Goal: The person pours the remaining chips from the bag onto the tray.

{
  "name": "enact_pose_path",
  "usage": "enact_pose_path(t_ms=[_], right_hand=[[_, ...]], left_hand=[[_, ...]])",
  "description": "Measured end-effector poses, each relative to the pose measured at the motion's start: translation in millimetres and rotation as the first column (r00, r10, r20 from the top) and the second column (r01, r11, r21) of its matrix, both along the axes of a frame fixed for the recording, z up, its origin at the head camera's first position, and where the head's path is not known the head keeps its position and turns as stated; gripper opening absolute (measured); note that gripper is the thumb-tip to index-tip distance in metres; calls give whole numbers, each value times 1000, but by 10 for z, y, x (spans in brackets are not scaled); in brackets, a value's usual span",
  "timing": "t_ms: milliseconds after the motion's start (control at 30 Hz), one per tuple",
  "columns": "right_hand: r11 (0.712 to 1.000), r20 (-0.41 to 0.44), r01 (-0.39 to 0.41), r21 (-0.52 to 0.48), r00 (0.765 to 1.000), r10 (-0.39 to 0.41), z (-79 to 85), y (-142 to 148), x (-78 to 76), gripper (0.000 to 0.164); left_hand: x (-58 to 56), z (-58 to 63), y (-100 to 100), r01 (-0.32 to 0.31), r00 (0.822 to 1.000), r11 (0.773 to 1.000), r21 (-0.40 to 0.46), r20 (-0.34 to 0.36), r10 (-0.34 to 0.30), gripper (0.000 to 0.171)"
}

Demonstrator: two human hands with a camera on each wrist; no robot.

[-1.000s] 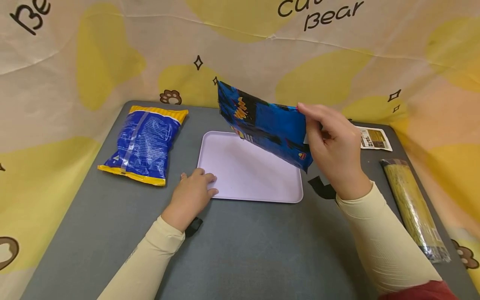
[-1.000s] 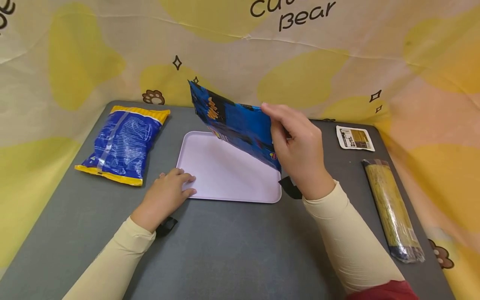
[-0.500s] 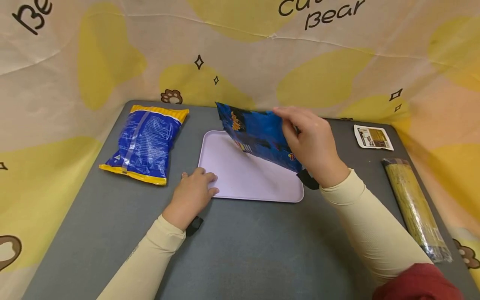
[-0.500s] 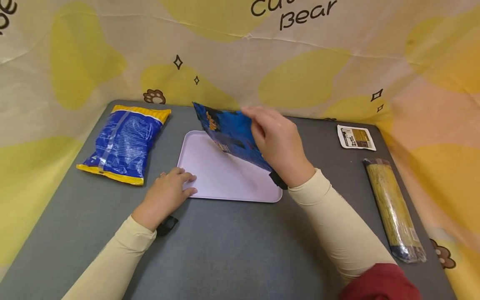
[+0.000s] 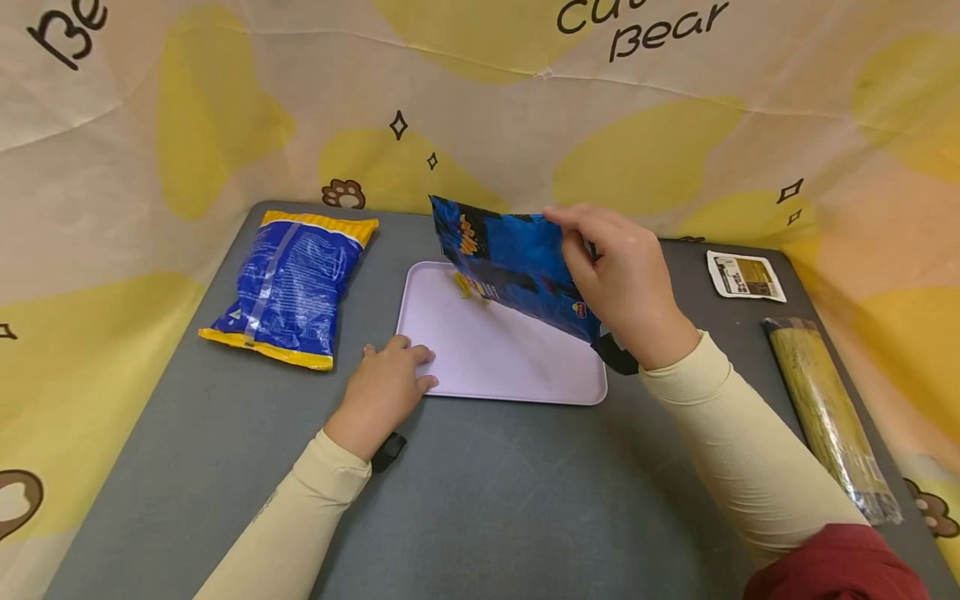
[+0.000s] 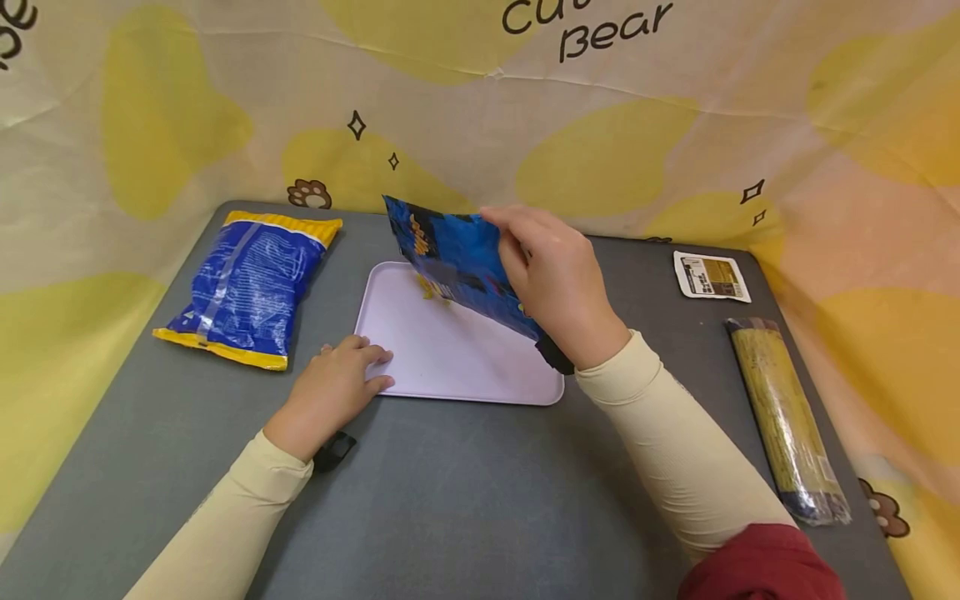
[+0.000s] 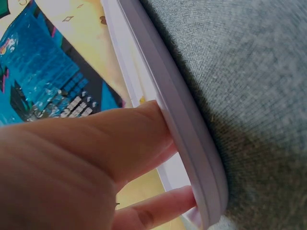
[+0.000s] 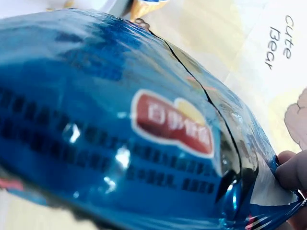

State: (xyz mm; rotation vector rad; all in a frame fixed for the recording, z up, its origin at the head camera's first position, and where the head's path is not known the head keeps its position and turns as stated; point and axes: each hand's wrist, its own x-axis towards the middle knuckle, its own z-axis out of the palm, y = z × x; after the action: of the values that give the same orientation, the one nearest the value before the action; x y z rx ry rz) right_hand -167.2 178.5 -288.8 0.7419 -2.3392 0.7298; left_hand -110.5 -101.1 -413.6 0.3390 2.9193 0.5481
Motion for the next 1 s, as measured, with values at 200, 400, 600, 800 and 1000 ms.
enact_pose_path(t_ms=[200,400,600,800,1000], right_hand=[[1000,3,19,3,1000,-19,110,32,38,29],[1000,-22,19,-6,1000,-19,188,57,75,29],[998,20,65,-21,998,-65,310,46,120,28],[999,29,48,2,998,-48,230,-13,67,29],[998,67,35,57,997,-39,79,-56,18,29]], left_hand=[[-3,3,4,-10,1000,1000,-2,19,10,37],[-1,1,6,-7,1000,1000,-2,22,7,37],[0,20,0,-4,1000,1000,-1,10,4,37],[-1,15,0,-6,1000,1000,6,16,6,36],[-5,10,4,2,1000,1000,-2,-7,-2,36]])
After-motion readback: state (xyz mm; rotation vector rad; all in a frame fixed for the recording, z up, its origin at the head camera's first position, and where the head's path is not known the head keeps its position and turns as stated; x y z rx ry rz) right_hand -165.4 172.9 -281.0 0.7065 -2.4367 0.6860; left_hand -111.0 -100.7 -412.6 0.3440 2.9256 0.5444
